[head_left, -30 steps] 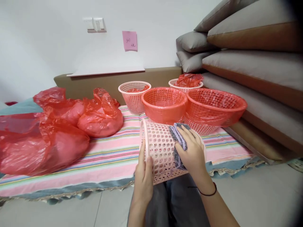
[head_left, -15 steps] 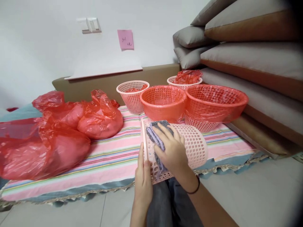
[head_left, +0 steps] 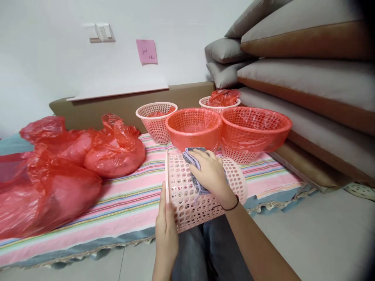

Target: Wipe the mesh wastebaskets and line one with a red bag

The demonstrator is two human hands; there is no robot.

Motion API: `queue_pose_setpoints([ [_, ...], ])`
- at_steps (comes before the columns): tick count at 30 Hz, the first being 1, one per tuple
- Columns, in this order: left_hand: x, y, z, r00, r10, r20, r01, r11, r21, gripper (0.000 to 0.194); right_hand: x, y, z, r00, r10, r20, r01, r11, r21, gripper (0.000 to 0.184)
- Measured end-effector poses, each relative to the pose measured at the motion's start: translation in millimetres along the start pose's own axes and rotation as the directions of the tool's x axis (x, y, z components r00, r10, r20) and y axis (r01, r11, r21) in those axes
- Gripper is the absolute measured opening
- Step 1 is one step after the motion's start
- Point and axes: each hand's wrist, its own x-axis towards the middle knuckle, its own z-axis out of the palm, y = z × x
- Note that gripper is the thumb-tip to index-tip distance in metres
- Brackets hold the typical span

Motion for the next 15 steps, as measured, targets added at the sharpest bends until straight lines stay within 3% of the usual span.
queue_pose_setpoints([
  [4, 3.3, -0.1, -2.3, 0.996, -0.081, 0.025, 0.081, 0.996, -0.026, 0.063, -28.7, -14.8, 1.6, 0.997, -0.079, -0.004, 0.079, 0.996, 0.044, 0.05],
  [8, 4.4, -2.3, -0.3, 0.996, -0.084, 0.037, 0.086, 0.995, -0.056, 0.067, -49.2, -37.4, 6.7, 0.984, -0.175, -0.022, 0.176, 0.981, 0.082, 0.052],
  [12, -0.6, -6.8, 0.1, 0.995, -0.1, 0.013, 0.1, 0.994, -0.048, 0.069, -38.9, -47.1, 10.4, 0.989, -0.142, -0.034, 0.144, 0.988, 0.056, 0.049],
  [15, -6.1, -8.5, 0.2, 0.994, -0.105, 0.0, 0.105, 0.994, -0.031, 0.064, -20.2, -38.1, 8.8, 0.997, -0.064, -0.036, 0.065, 0.997, 0.038, 0.046],
])
